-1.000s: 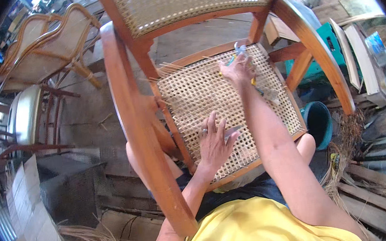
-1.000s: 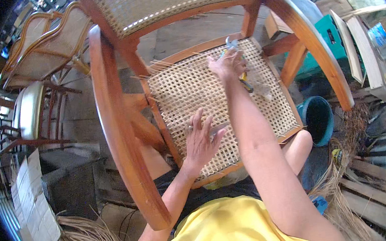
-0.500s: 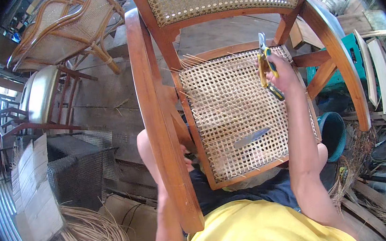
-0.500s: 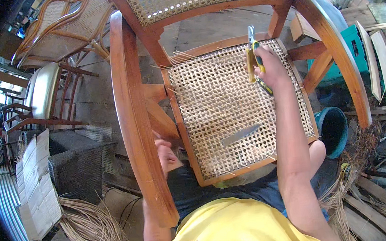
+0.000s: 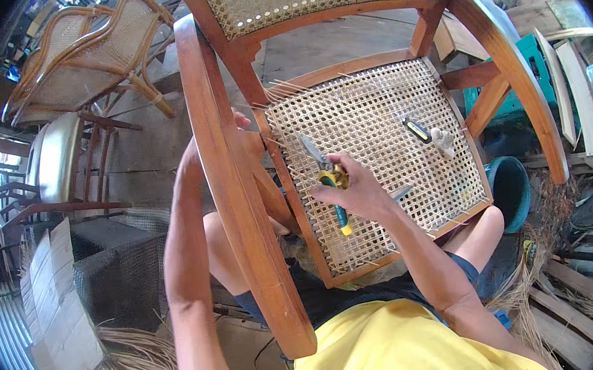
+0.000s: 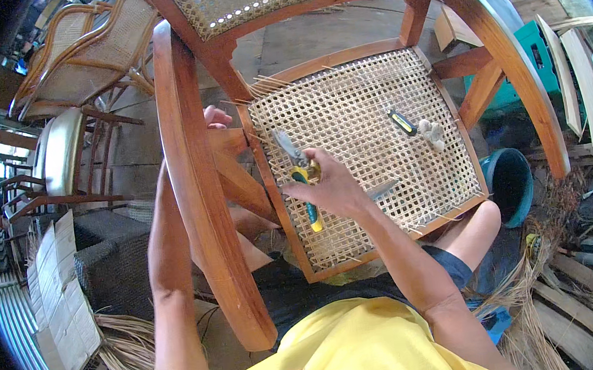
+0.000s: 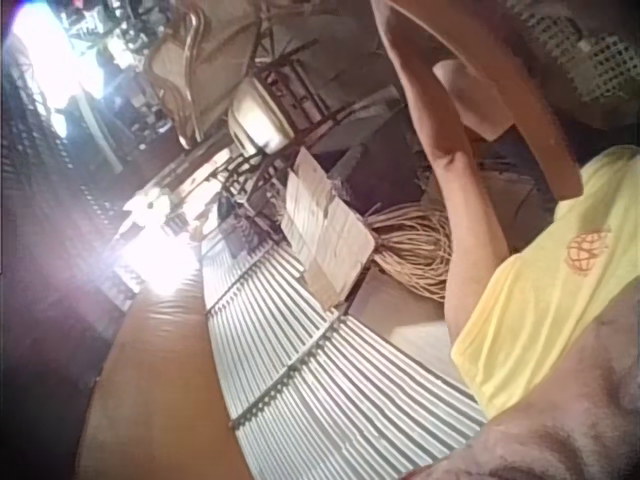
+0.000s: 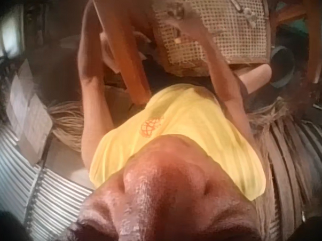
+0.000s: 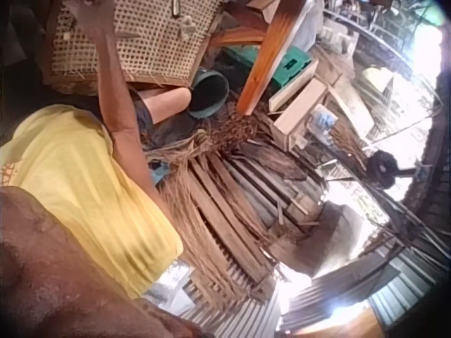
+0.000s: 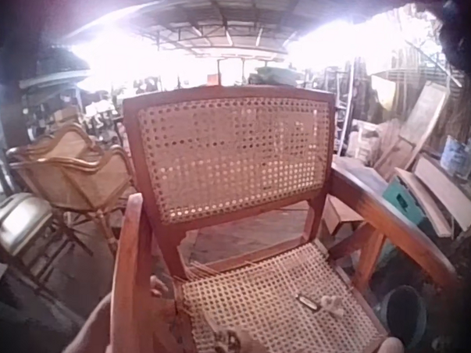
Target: The person weaves a thin strip of material through the existing mesh of a wooden chair seat, using pliers to pull it through and a small metal tool to tuck the ends. The person handles the chair, a thin weaving strip, and pliers.
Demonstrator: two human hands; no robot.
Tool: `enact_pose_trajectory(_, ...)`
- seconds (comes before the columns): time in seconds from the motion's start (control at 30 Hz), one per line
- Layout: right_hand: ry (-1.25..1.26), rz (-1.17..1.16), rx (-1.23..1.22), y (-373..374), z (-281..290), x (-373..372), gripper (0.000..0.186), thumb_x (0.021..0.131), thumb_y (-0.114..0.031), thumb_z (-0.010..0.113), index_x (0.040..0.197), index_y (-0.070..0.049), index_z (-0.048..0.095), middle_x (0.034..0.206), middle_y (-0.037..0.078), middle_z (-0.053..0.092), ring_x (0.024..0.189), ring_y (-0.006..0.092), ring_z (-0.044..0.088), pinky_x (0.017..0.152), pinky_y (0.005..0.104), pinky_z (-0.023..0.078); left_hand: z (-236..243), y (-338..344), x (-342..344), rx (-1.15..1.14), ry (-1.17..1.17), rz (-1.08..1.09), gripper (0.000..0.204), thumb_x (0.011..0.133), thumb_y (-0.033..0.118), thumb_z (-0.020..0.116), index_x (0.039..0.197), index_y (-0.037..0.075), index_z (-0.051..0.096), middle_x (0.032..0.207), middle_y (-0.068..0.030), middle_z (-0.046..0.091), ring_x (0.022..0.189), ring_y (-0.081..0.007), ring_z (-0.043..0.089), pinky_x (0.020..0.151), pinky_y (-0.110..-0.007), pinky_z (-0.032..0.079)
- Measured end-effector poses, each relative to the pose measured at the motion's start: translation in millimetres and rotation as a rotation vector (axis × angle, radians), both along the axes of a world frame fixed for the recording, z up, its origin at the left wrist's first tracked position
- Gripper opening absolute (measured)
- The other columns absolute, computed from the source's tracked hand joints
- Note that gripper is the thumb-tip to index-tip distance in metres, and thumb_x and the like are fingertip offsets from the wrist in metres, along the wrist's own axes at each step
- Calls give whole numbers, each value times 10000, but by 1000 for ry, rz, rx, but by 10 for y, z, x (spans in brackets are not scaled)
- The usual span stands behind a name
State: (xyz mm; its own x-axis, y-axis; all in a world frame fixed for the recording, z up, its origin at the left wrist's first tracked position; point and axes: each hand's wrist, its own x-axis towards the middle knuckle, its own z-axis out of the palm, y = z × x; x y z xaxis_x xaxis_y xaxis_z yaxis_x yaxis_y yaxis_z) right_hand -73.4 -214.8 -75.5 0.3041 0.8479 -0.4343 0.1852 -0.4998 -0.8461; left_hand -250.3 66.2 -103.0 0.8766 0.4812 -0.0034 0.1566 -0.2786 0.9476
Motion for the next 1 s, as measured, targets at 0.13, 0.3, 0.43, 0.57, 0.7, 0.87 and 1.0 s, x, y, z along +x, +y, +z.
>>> enact_pose_trajectory(0.13, 135, -139, 7, -257, 164, 206, 743, 777, -541, 810, 1249, -22, 566, 933, 62, 640, 848, 172, 621, 741, 303, 515, -42, 248, 391, 20, 362, -95, 254, 850, 229, 735, 982, 13, 746, 876, -66, 736, 722, -153, 672, 690, -313, 546)
enact_pose_trajectory(0.3, 288, 93, -75, -1025, 114, 412, 431, 839, -329, 819, 1139, -39, 714, 861, -21, 664, 734, 67, 558, 636, 264, 472, 28, 325, 720, 378, 660, -414, 293, 820, 276, 695, 897, -1, 754, 792, -79, 734, 738, -175, 684, 706, -345, 516)
enact_pose_trajectory(0.43, 781, 131, -388, -1571, -54, 418, 481, 793, -280, 854, 1188, -52, 700, 1027, 16, 703, 946, 118, 630, 874, 276, 494, 42, 257, 820, 440, 663, -432, 272, 764, 242, 732, 911, 16, 767, 795, -86, 746, 717, -157, 685, 699, -347, 518)
enact_pose_trajectory(0.57, 1045, 218, -36, -1558, -213, 214, 726, 773, -382, 805, 1320, 27, 559, 1294, 198, 609, 1227, 282, 570, 1082, 413, 388, -108, 481, 742, 371, 526, -737, 263, 746, 234, 755, 904, 25, 773, 797, -89, 749, 722, -167, 694, 702, -344, 526)
enact_pose_trajectory(0.7, 1642, 29, 36, -1649, -157, -71, 658, 886, -228, 667, 1449, -7, 408, 1336, 175, 567, 1289, 412, 511, 1140, 526, 337, -186, 385, 836, 277, 691, -506, 253, 745, 234, 771, 905, 38, 785, 796, -85, 754, 718, -154, 696, 691, -330, 526)
enact_pose_trajectory(0.87, 1418, 88, -92, -1283, -130, -45, 774, 872, -417, 644, 1456, 23, 390, 1343, 246, 546, 1213, 361, 562, 1071, 506, 395, -101, 351, 783, 214, 741, -439, 246, 751, 240, 775, 921, 64, 795, 821, -74, 762, 728, -155, 702, 706, -325, 530)
enact_pose_trajectory(1.0, 1447, -27, 41, -677, -291, -8, 526, 976, -350, 538, 1362, -1, 467, 1217, 218, 618, 1072, 324, 627, 1009, 476, 461, -16, 314, 859, 234, 767, -457, 241, 773, 253, 751, 923, 70, 797, 821, -65, 762, 727, -154, 699, 710, -323, 531)
